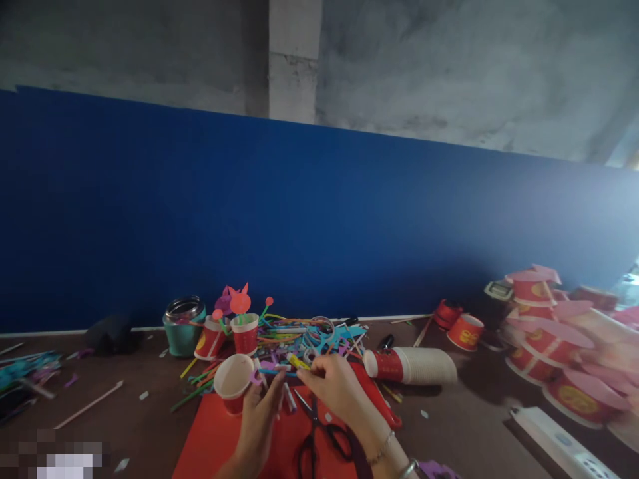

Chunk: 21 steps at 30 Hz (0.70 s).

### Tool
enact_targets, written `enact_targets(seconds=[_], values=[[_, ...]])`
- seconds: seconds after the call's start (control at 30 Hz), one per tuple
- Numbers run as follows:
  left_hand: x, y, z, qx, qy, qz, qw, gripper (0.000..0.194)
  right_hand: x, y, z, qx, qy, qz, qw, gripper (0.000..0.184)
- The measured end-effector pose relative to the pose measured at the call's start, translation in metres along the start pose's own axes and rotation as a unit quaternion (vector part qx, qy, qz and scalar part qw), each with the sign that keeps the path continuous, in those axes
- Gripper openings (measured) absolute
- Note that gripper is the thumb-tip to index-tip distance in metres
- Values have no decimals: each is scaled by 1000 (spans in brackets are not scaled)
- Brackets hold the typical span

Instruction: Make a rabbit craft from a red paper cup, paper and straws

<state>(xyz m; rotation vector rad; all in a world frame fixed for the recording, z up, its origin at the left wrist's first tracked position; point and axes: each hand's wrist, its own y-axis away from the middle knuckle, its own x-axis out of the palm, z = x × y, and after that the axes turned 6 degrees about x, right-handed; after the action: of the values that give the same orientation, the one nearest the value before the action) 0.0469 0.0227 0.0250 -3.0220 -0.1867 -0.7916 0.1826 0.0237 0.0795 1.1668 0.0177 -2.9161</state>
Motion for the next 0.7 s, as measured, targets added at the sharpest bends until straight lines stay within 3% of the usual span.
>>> enact_targets(seconds=[0.07, 0.1, 0.23, 0.33, 0.43, 0.57, 0.7], values=[[0, -2, 4, 14, 8, 17, 1000, 35, -3, 5, 8, -90, 78, -61, 991, 12], [-1, -2, 6, 20, 9, 23, 1000, 35, -2, 7, 10, -107, 110, -62, 986, 16], [-2, -2, 8, -39, 77, 37, 996, 30, 9, 3, 5, -57, 142, 4, 988, 13], [-2, -5, 8, -93, 180, 47, 978, 24, 12, -6, -10, -35, 93, 23, 995, 28], [-6, -13, 12, -123, 195, 14, 973, 31, 11, -13, -22, -35, 70, 17, 997, 38], [-14, -18, 22, -3, 90, 23, 996, 21, 12, -12, -21, -37, 67, 8, 997, 38], [-13, -8, 26, 76, -22, 51, 996, 16, 12, -6, -10, -24, 67, 12, 997, 26]])
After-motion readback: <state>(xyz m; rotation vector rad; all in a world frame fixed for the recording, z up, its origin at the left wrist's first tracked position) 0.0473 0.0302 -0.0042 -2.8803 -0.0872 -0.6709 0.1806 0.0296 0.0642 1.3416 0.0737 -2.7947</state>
